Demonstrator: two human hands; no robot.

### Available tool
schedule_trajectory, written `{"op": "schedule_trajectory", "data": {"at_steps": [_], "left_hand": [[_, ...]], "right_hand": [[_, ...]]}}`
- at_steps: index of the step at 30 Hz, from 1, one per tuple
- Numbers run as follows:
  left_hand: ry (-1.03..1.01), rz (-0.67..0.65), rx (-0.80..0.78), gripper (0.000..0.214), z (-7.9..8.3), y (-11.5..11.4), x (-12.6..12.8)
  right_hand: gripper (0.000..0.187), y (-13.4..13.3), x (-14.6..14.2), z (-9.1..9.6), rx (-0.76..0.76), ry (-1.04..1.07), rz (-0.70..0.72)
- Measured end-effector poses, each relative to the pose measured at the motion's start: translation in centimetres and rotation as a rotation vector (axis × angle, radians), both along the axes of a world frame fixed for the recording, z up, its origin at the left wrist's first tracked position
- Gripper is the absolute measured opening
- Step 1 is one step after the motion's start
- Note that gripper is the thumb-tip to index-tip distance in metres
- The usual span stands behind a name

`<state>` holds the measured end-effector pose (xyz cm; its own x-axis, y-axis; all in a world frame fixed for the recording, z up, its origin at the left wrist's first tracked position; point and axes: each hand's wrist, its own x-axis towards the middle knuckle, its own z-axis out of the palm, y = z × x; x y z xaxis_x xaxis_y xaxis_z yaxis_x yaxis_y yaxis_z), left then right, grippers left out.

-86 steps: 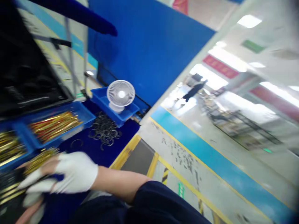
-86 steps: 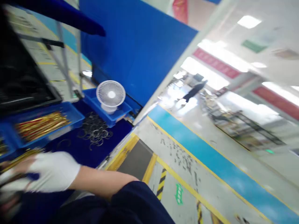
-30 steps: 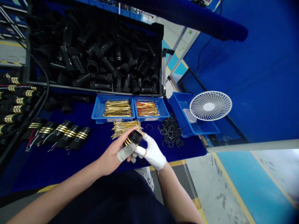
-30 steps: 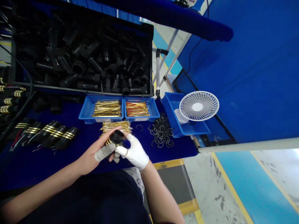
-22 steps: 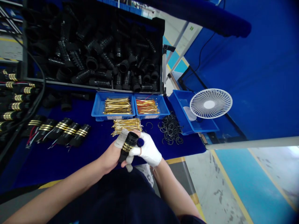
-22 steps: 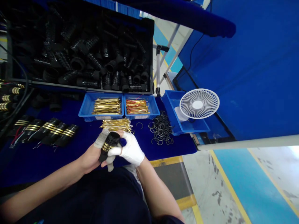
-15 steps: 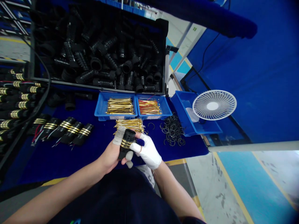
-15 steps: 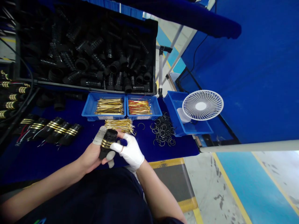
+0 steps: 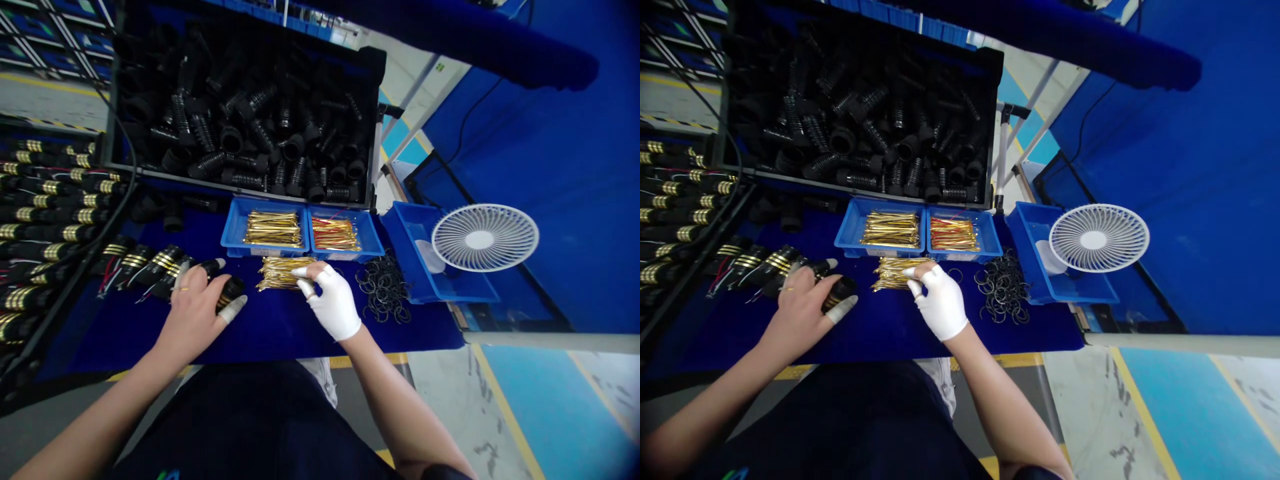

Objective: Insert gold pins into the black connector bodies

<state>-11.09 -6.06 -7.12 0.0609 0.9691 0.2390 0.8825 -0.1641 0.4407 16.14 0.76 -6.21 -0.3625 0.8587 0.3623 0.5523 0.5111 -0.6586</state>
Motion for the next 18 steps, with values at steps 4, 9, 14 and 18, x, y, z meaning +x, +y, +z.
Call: {"op": "schedule_trajectory", "data": {"at_steps": [4,9,14,18], "left_hand": [[0.136,0.034,0.025,0.056,0.4,0.7,-2.7],[0.098,0.163,0.116,0.053,1.8,3.9,-8.0],[-0.004,0.21,0.035,0.051,1.1,9.0,-12.8],[-0.097,0.189,-0.02,0.056,-0.1,11.9,-13.5]], "right_hand": [[0.019,1.5,-1.9,0.0,0.033,-0.17,0.048],[0.015,1.5,-2.4,-0.3,0.03,-0.301,0.053],[0.012,0.2,-3.3,-0.7,-0.003,-0.555,0.064],[0.02,-0.6,-4.3,-0.9,-0.027,-0.719,0.015]]}}
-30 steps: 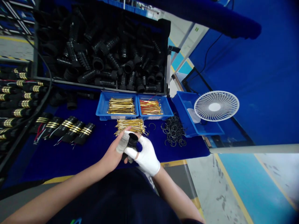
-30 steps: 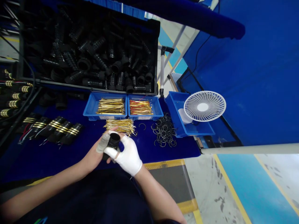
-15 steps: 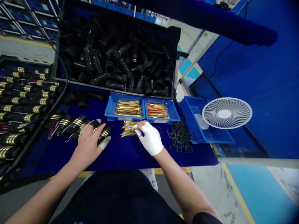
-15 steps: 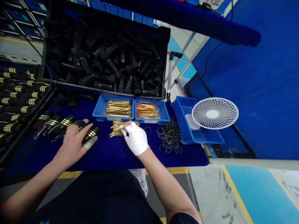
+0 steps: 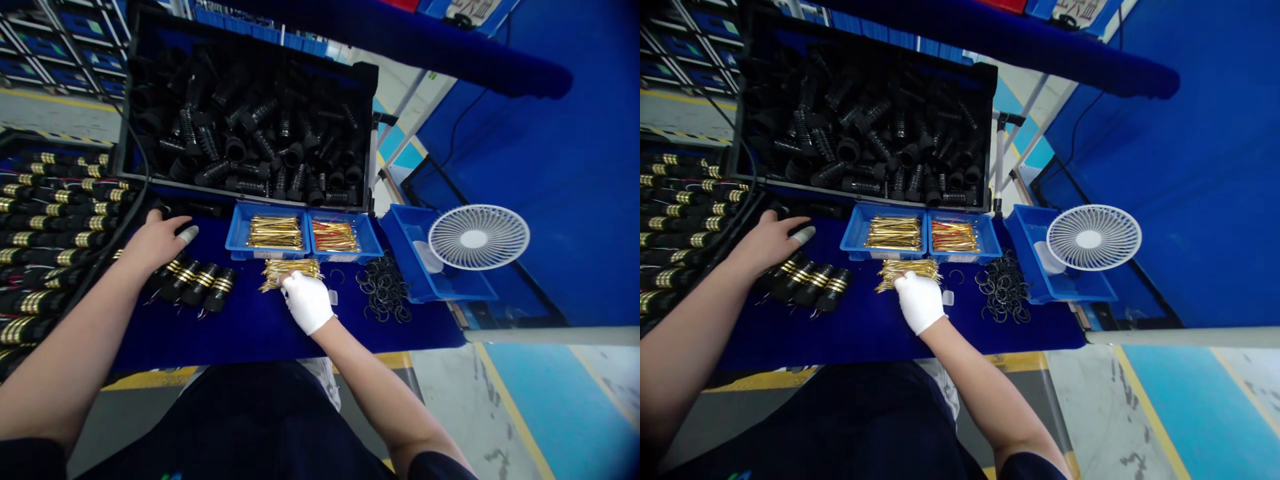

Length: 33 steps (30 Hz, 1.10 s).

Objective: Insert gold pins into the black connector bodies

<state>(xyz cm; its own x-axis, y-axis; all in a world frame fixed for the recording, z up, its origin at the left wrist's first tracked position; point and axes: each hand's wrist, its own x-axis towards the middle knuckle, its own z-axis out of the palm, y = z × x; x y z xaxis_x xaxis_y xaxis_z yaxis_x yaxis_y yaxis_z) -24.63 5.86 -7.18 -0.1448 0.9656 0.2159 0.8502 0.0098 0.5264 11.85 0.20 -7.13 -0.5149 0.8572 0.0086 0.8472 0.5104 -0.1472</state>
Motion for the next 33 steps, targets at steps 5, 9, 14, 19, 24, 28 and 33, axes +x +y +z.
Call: {"op": "schedule_trajectory", "data": {"at_steps": [5,9,14,19,24,28,33], "left_hand": [[0.025,0.045,-0.03,0.047,1.4,0.2,0.0],[-0.304,0.049,0.19,0.026,3.4,-1.4,-0.3],[-1.259,-0.073,0.143,0.012,4.6,-5.1,3.8],[-1.784,-0.163,-0.492,0.056,5.4,-8.8,12.1],[-1.945,-0.13,-0.77,0.051,5.5,-9.3,17.9],[-1.954,-0.143,-0.775,0.044,5.0,-9.3,20.2],[-2.009,-0.142,-0.821,0.052,4.8,-9.9,21.5]], "right_hand": [[0.02,-0.4,1.0,0.8,0.066,0.382,-0.065],[0.007,-0.1,3.2,2.7,-0.023,1.024,-0.199],[0.01,1.1,6.0,4.6,-0.449,1.712,-0.356],[0.015,0.9,5.3,5.2,-0.67,1.807,-0.279],[0.02,-1.4,3.4,4.9,-0.635,1.527,-0.227],[0.011,-2.2,3.4,4.7,-0.44,1.345,-0.17],[0.007,-2.9,3.5,4.4,-0.294,1.266,-0.217]]}}
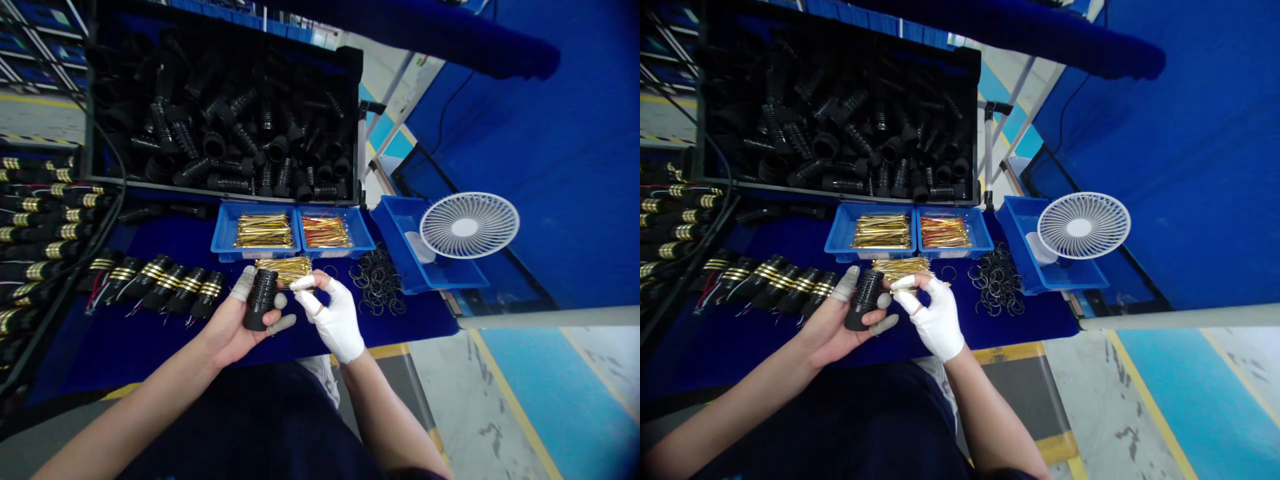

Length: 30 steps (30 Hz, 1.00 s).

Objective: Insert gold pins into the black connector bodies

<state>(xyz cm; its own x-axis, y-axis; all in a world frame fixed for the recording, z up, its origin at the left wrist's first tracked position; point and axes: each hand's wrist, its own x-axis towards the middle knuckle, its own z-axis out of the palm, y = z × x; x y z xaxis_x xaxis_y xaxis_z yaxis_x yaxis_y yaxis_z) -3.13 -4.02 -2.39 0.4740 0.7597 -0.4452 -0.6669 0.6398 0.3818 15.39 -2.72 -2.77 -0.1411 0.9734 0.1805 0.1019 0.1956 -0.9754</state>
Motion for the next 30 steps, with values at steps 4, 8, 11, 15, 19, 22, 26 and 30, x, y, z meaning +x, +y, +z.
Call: {"op": "schedule_trajectory", "data": {"at_steps": [4,8,11,15,19,22,26,30], "left_hand": [[0.0,0.036,-0.009,0.047,-0.3,-0.1,0.6],[0.034,0.019,-0.026,0.049,-0.4,-0.2,1.0],[0.037,0.039,-0.014,0.043,-0.5,-0.3,1.3],[0.045,0.003,-0.026,0.042,-0.6,-0.4,1.7],[-0.055,-0.025,-0.033,0.049,-0.2,-0.4,1.5],[-0.004,0.042,0.003,0.048,0.1,-0.3,1.1],[0.153,0.043,0.044,0.047,-0.2,-0.3,1.4],[0.255,0.086,0.102,0.049,-0.5,-0.8,2.3]], "right_hand": [[0.01,-0.6,-0.1,-0.3,-0.025,-0.057,-0.006],[0.01,-0.6,0.3,-0.5,0.022,-0.029,-0.015],[0.002,-0.5,0.5,-0.6,0.034,0.027,-0.051],[0.005,-0.7,0.3,-1.1,0.078,-0.045,-0.149],[0.005,-0.8,0.4,-2.4,0.291,-0.276,-0.095],[0.015,-0.8,1.0,-3.1,0.315,-0.348,-0.028],[0.008,-0.9,1.4,-2.0,0.134,-0.236,-0.092],[0.014,-1.3,0.5,-0.2,-0.073,-0.072,0.04]]}}
